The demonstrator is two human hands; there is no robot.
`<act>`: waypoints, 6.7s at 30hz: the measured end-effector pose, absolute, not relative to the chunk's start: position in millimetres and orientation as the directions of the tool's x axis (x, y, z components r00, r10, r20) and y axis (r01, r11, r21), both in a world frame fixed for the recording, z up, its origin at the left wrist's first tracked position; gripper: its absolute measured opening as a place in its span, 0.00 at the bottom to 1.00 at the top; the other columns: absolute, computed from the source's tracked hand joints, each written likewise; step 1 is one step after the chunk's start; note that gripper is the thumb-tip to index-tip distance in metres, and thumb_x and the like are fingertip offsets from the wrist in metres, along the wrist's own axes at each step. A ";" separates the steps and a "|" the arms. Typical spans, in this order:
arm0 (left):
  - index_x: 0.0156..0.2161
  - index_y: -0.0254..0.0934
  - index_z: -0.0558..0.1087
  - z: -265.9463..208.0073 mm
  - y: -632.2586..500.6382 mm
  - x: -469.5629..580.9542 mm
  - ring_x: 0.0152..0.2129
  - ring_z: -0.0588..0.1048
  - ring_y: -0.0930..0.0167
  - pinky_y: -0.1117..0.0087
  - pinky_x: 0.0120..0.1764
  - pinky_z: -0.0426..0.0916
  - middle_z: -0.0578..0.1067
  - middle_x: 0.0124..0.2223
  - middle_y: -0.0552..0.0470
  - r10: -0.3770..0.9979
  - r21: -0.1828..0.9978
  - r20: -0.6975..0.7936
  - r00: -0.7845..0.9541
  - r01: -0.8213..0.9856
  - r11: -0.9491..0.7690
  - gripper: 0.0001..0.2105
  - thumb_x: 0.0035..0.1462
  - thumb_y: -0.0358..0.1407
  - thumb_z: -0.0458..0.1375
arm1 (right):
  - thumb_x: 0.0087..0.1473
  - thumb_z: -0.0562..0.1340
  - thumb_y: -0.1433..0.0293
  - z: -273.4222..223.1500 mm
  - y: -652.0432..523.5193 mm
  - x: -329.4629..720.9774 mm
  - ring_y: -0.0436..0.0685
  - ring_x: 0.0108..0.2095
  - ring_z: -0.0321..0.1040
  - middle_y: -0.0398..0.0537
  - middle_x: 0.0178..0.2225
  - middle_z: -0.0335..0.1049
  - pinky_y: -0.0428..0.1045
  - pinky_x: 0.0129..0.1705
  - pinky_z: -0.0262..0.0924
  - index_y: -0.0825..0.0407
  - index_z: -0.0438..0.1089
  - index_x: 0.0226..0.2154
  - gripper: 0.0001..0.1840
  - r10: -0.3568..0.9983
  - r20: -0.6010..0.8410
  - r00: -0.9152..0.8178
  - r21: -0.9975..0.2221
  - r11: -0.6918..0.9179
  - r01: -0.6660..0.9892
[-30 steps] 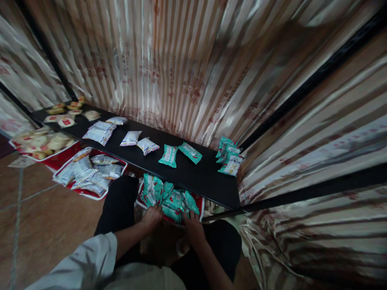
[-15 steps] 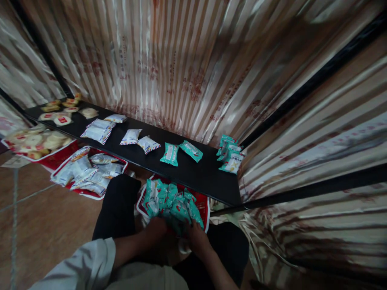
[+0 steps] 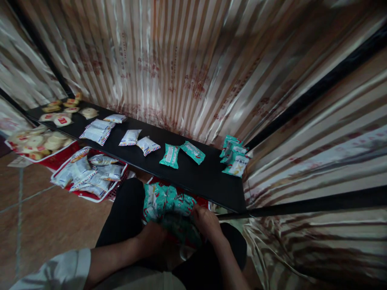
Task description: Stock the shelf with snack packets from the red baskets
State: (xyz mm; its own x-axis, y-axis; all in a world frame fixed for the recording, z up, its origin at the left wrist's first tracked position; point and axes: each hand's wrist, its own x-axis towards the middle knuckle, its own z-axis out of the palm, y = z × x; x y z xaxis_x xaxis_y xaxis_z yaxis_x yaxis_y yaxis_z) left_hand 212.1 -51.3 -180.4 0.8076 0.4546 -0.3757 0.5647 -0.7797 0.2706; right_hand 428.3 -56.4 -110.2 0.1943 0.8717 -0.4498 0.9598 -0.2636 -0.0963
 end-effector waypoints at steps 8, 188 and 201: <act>0.38 0.37 0.69 -131.7 -3.6 229.9 0.35 0.72 0.70 0.71 0.37 0.65 0.73 0.38 0.49 0.695 0.437 -0.222 0.684 0.707 -0.556 0.12 0.61 0.33 0.43 | 0.51 0.55 0.67 -138.6 -38.9 412.7 0.58 0.45 0.67 0.51 0.43 0.71 0.49 0.43 0.57 0.52 0.61 0.49 0.21 0.925 -0.368 0.093 -0.417 -0.254 0.873; 0.51 0.38 0.63 -118.6 12.6 501.6 0.35 0.71 0.72 0.73 0.40 0.66 0.69 0.40 0.51 0.781 0.820 -0.001 0.625 0.447 -0.357 0.19 0.53 0.34 0.53 | 0.59 0.43 0.59 -185.1 -78.2 520.4 0.64 0.61 0.43 0.62 0.62 0.43 0.63 0.55 0.50 0.55 0.47 0.60 0.30 0.519 0.422 0.743 -0.649 -0.399 0.648; 0.52 0.39 0.66 -118.9 17.4 503.9 0.33 0.71 0.74 0.76 0.40 0.65 0.71 0.39 0.52 0.767 0.787 -0.062 0.638 0.504 -0.355 0.19 0.53 0.35 0.54 | 0.59 0.43 0.58 -177.6 -80.1 519.1 0.64 0.60 0.46 0.64 0.59 0.51 0.61 0.54 0.49 0.59 0.51 0.59 0.31 0.533 0.400 0.746 -0.656 -0.402 0.639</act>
